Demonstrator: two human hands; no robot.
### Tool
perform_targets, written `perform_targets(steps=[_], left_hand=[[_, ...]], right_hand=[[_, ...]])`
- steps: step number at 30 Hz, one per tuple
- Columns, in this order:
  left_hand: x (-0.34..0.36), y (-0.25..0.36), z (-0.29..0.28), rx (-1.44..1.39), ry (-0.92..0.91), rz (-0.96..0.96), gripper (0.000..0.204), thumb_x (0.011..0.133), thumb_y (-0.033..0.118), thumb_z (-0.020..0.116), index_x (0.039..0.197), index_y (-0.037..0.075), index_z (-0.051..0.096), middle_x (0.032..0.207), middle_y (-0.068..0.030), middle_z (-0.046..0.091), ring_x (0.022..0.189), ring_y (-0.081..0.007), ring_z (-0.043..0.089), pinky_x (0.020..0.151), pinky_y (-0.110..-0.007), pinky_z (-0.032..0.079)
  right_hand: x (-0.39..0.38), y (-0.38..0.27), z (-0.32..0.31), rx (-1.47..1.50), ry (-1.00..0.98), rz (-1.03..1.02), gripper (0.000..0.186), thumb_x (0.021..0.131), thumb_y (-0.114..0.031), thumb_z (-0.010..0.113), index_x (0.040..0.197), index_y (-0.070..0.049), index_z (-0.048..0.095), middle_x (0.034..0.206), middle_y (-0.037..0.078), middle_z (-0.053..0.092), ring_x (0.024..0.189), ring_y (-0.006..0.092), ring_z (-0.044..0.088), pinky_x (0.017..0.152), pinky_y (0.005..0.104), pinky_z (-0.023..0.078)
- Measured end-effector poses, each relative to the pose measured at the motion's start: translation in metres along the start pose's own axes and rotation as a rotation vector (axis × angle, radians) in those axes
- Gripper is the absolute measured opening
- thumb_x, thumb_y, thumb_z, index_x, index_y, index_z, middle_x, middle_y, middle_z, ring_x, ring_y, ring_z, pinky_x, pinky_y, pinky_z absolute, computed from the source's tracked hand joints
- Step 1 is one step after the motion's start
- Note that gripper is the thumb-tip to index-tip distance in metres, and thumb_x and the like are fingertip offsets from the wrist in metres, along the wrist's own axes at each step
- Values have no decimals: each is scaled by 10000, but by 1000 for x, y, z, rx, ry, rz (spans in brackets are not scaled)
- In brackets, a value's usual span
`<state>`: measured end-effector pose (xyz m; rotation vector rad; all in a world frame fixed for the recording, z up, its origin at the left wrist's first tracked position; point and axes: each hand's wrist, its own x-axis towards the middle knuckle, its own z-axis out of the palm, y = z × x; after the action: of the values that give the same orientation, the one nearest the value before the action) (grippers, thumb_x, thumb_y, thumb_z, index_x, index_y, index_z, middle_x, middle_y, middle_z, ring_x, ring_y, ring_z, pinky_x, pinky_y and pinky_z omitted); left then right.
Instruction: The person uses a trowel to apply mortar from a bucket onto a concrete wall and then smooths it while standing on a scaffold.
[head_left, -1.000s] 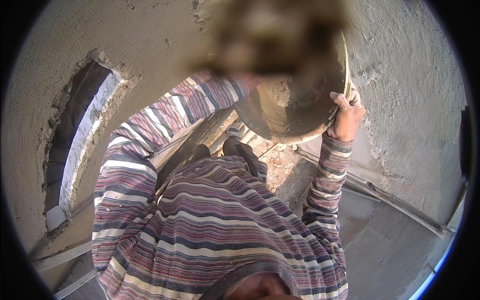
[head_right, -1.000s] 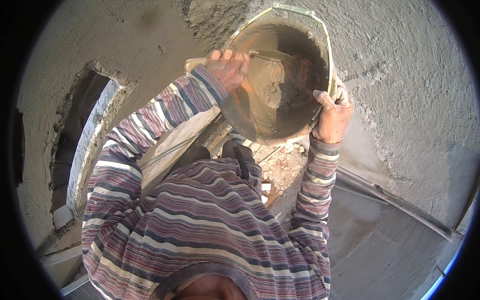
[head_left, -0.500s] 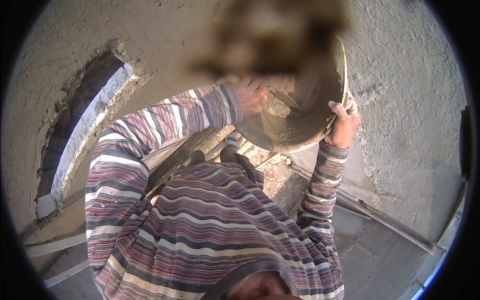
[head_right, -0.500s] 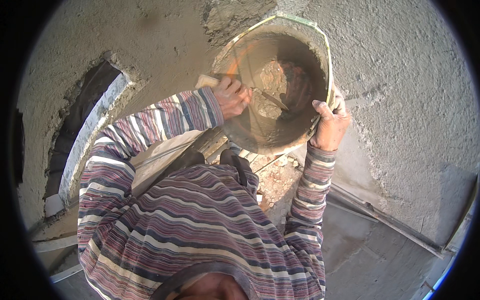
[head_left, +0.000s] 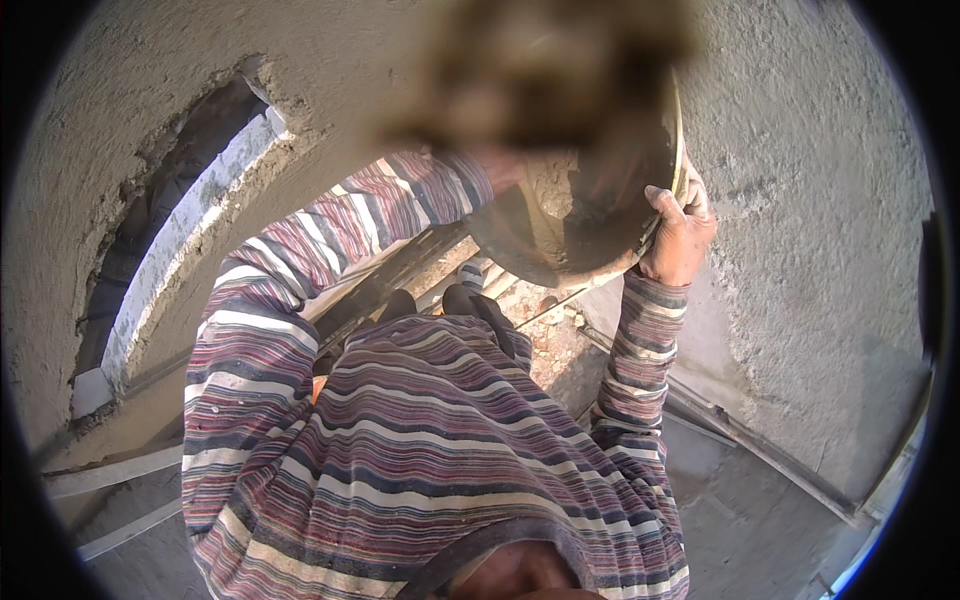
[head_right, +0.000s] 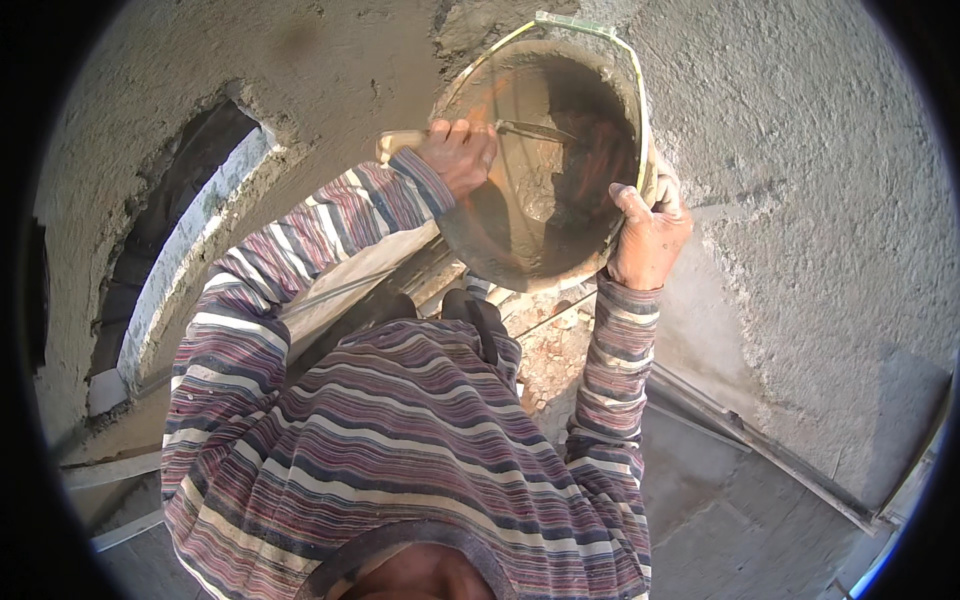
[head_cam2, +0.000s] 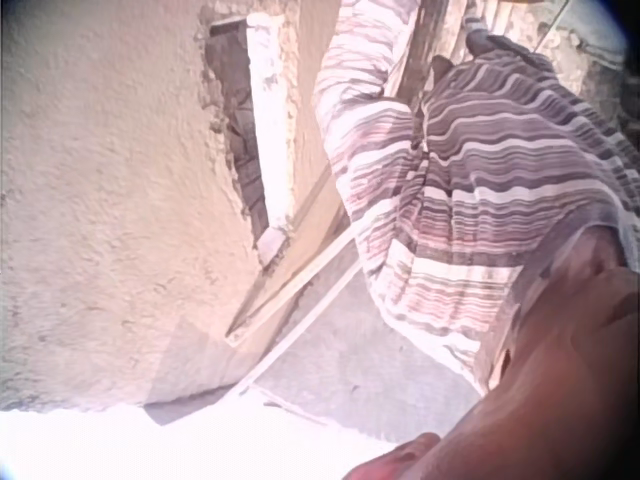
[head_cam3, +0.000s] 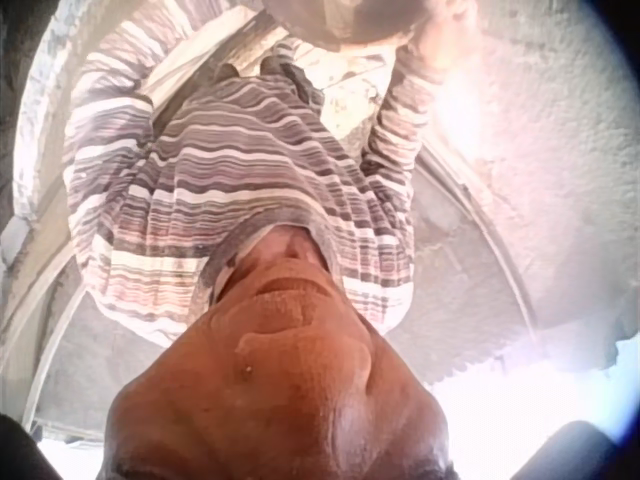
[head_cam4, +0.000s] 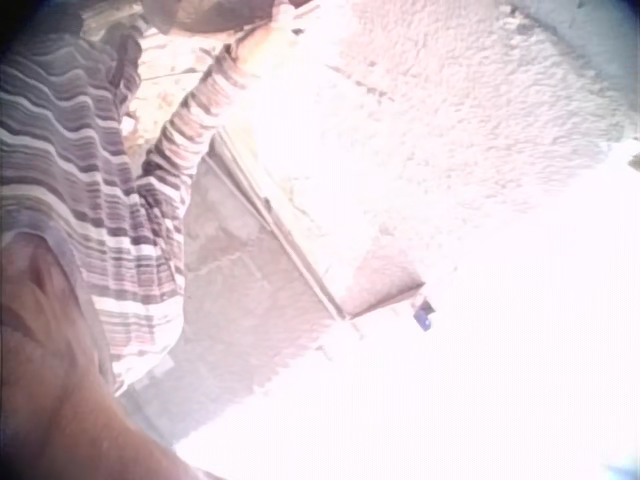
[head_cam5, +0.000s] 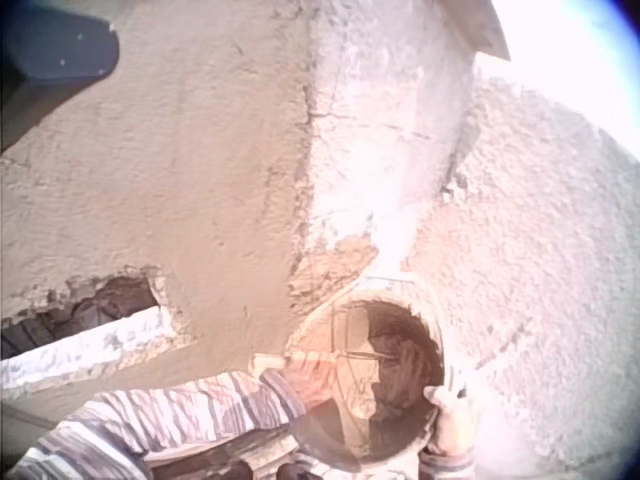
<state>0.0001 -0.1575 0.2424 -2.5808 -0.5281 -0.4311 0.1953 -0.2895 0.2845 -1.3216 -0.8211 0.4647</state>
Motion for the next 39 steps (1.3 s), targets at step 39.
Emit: perform_targets(steps=[39], left_hand=[[-26,4,-13,-754,-489,-355,376,823,314,603,1113,75,586,816,-120,668,787,-290,645,721,-367,504]], right_hand=[[-96,90,-40,659,479,332,350,720,58,535,1065,3,561,967,83,614,843,207,603,760,323,519]])
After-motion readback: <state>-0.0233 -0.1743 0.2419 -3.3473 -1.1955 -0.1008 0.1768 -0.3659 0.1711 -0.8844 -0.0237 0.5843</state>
